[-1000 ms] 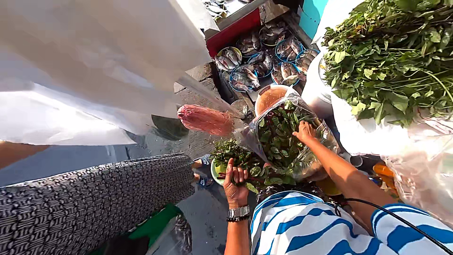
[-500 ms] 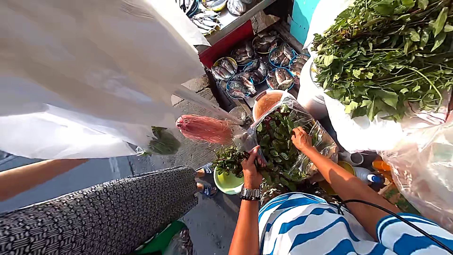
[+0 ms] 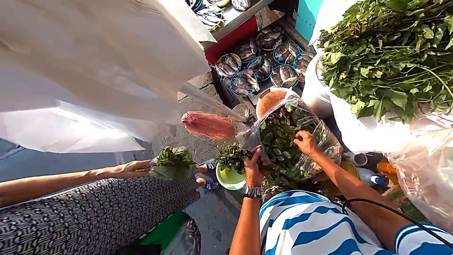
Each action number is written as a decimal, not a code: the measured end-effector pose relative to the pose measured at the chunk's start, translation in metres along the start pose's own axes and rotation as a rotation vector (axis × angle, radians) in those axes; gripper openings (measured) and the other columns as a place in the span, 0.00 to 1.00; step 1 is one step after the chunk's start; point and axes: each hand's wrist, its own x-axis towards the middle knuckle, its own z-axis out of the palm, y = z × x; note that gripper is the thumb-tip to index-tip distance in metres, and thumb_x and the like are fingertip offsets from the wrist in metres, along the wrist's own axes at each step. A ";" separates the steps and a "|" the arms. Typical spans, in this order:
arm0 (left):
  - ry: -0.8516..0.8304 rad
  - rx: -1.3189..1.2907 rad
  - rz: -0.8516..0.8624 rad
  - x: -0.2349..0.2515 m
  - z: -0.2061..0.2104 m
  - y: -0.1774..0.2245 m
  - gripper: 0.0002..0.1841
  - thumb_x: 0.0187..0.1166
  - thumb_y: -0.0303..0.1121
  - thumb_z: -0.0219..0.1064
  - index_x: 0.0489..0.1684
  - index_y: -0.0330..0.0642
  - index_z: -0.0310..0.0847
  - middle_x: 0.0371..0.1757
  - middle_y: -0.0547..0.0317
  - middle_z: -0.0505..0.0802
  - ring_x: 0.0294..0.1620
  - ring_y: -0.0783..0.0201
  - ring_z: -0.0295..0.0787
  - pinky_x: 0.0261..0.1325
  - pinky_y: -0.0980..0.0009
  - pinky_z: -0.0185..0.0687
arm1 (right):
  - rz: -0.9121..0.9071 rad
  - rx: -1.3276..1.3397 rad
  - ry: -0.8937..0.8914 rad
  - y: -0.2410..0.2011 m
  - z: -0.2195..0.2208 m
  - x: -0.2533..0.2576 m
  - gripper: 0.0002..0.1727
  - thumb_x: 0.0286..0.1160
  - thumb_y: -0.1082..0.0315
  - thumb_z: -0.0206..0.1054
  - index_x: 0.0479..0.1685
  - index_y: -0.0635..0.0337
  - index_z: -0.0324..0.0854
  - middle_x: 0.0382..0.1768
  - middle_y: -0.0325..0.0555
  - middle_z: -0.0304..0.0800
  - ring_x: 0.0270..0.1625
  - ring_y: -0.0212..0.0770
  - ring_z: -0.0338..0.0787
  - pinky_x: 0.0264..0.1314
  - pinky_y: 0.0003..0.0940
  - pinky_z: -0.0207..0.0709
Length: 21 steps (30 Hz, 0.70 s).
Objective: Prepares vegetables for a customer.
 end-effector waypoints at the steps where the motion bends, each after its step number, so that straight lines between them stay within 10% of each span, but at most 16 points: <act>1: -0.044 0.032 0.027 0.002 0.007 0.002 0.11 0.85 0.25 0.60 0.56 0.29 0.84 0.18 0.62 0.84 0.14 0.71 0.77 0.22 0.75 0.80 | -0.077 0.007 0.032 -0.001 0.000 -0.013 0.14 0.77 0.68 0.68 0.52 0.72 0.87 0.56 0.65 0.89 0.66 0.61 0.85 0.75 0.55 0.73; 6: -0.207 0.185 0.126 0.009 0.040 -0.002 0.21 0.72 0.25 0.75 0.64 0.29 0.82 0.34 0.58 0.91 0.23 0.72 0.81 0.29 0.77 0.81 | -0.392 0.077 0.199 -0.008 0.009 -0.060 0.10 0.70 0.73 0.70 0.41 0.75 0.88 0.45 0.66 0.91 0.55 0.63 0.90 0.66 0.54 0.81; 11: -0.199 0.101 0.151 0.012 0.051 -0.017 0.09 0.84 0.28 0.62 0.46 0.32 0.87 0.31 0.57 0.92 0.23 0.71 0.83 0.30 0.75 0.83 | -0.432 0.117 -0.028 -0.014 -0.005 -0.073 0.15 0.76 0.65 0.69 0.46 0.71 0.90 0.48 0.61 0.92 0.55 0.56 0.91 0.64 0.50 0.82; 15: -0.231 0.099 0.145 0.004 0.037 -0.020 0.09 0.85 0.30 0.56 0.40 0.40 0.83 0.35 0.61 0.93 0.33 0.70 0.90 0.38 0.71 0.88 | -0.314 0.217 0.198 -0.026 -0.035 -0.051 0.11 0.76 0.68 0.69 0.38 0.68 0.92 0.41 0.58 0.94 0.43 0.50 0.93 0.53 0.50 0.84; 21: -0.228 0.019 0.200 -0.004 0.025 -0.022 0.22 0.89 0.37 0.51 0.18 0.47 0.81 0.22 0.65 0.88 0.30 0.70 0.87 0.44 0.72 0.86 | -0.196 -0.032 0.032 -0.055 -0.002 0.057 0.18 0.84 0.67 0.63 0.66 0.66 0.85 0.66 0.64 0.86 0.73 0.63 0.82 0.77 0.61 0.72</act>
